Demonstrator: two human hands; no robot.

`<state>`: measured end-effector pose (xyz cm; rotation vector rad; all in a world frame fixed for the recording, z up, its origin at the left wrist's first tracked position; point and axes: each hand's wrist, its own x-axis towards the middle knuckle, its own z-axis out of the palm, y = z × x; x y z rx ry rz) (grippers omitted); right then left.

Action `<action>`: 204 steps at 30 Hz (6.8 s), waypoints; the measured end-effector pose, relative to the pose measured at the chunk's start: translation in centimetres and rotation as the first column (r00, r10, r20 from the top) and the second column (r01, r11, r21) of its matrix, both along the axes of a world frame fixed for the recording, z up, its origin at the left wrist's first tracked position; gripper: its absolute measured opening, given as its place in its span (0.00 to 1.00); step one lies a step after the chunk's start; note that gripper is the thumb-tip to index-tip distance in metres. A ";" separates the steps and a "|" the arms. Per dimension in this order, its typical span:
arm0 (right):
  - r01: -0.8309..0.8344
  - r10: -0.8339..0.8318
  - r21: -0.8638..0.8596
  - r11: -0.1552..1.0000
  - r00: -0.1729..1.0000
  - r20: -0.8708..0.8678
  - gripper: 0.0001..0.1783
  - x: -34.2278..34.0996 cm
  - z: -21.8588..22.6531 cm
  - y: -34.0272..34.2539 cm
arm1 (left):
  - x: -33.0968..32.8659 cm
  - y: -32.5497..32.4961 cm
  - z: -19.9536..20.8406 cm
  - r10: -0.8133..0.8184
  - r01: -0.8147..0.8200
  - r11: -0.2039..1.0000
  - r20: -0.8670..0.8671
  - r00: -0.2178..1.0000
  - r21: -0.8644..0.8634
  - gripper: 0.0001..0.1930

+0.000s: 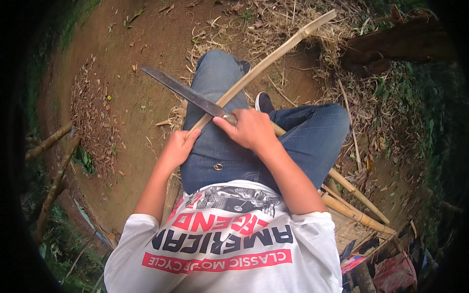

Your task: The person shaves a piece of bamboo by hand using a machete, removing thin strips of wood while holding the material across their lap.

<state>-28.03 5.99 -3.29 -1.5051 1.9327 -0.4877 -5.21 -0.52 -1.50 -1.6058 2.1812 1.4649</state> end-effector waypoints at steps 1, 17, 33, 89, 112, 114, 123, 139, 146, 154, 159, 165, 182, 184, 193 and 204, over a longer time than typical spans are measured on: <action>0.011 -0.010 -0.012 1.000 0.999 0.036 0.37 -0.3 -0.1 0.0 | 0.1 0.1 0.2 -0.008 0.008 1.000 0.053 0.999 0.000 0.29; -0.037 0.045 0.041 0.998 0.980 -0.192 0.38 -5.1 -1.1 2.2 | 0.2 0.3 1.0 -0.082 0.080 0.996 0.064 0.995 0.032 0.28; -0.049 0.043 -0.057 0.997 0.993 -0.109 0.37 -1.2 -1.4 1.0 | 0.6 0.7 -1.0 0.035 -0.035 0.998 0.006 0.999 0.051 0.30; 0.044 -0.012 0.095 0.994 0.949 -0.315 0.44 -15.1 -5.0 2.0 | 0.0 -0.3 0.7 -0.071 0.060 0.992 0.095 0.993 0.116 0.28; 0.092 -0.071 0.086 0.992 0.973 -0.220 0.43 -12.5 -3.9 0.3 | 0.8 0.3 -0.4 -0.063 0.063 0.998 0.038 0.997 0.013 0.28; 0.065 -0.017 0.147 0.987 0.951 -0.309 0.44 -15.2 -3.6 1.4 | 0.2 0.2 0.5 -0.153 0.159 0.983 0.068 0.986 -0.095 0.28; 0.107 -0.108 -0.014 0.994 0.989 -0.103 0.41 -8.9 -3.5 1.3 | -0.6 -0.7 -0.5 -0.116 0.113 0.992 0.038 0.993 0.063 0.29; 0.189 -0.190 -0.026 0.982 0.959 -0.209 0.42 -11.8 -3.8 1.6 | -0.1 -1.0 -2.0 -0.069 0.066 0.994 0.037 0.997 0.086 0.29; -0.097 0.088 -0.045 0.994 0.982 -0.166 0.44 -8.2 -3.4 -1.3 | 2.4 -0.3 -2.3 -0.003 0.001 1.000 0.057 0.998 0.028 0.29; 0.175 -0.130 0.101 0.979 0.928 -0.348 0.47 -16.3 -4.5 1.8 | -0.4 -0.7 0.0 -0.113 0.116 0.993 0.098 0.989 -0.028 0.29; 0.142 -0.136 0.061 0.988 0.986 -0.092 0.44 -10.5 -2.7 0.1 | -0.3 -1.0 -1.7 -0.066 0.064 0.997 0.073 0.995 0.036 0.29; -0.085 0.081 -0.015 0.996 0.983 -0.162 0.47 -5.7 -3.2 -2.5 | 2.1 -0.2 -2.1 0.056 -0.060 0.996 0.072 0.996 0.060 0.27; 0.039 -0.029 0.073 0.997 0.991 -0.127 0.46 -9.3 -3.6 -0.9 | 1.0 -0.7 -1.9 -0.059 0.059 0.998 0.090 0.994 0.004 0.28; -0.020 0.028 0.075 0.997 0.993 -0.111 0.46 -9.2 -2.9 -1.5 | 1.8 -0.4 -1.7 -0.028 0.029 1.000 0.057 0.998 -0.014 0.26; 0.270 -0.261 -0.037 0.962 0.871 -0.416 0.44 -20.3 -3.3 1.4 | 1.0 -1.7 -2.3 -0.092 0.091 0.993 0.005 0.996 0.075 0.27; -0.001 0.002 0.005 1.000 0.980 -0.200 0.45 -11.7 -4.2 -1.1 | 2.2 -0.9 -1.7 -0.030 0.029 0.999 0.038 0.999 0.044 0.26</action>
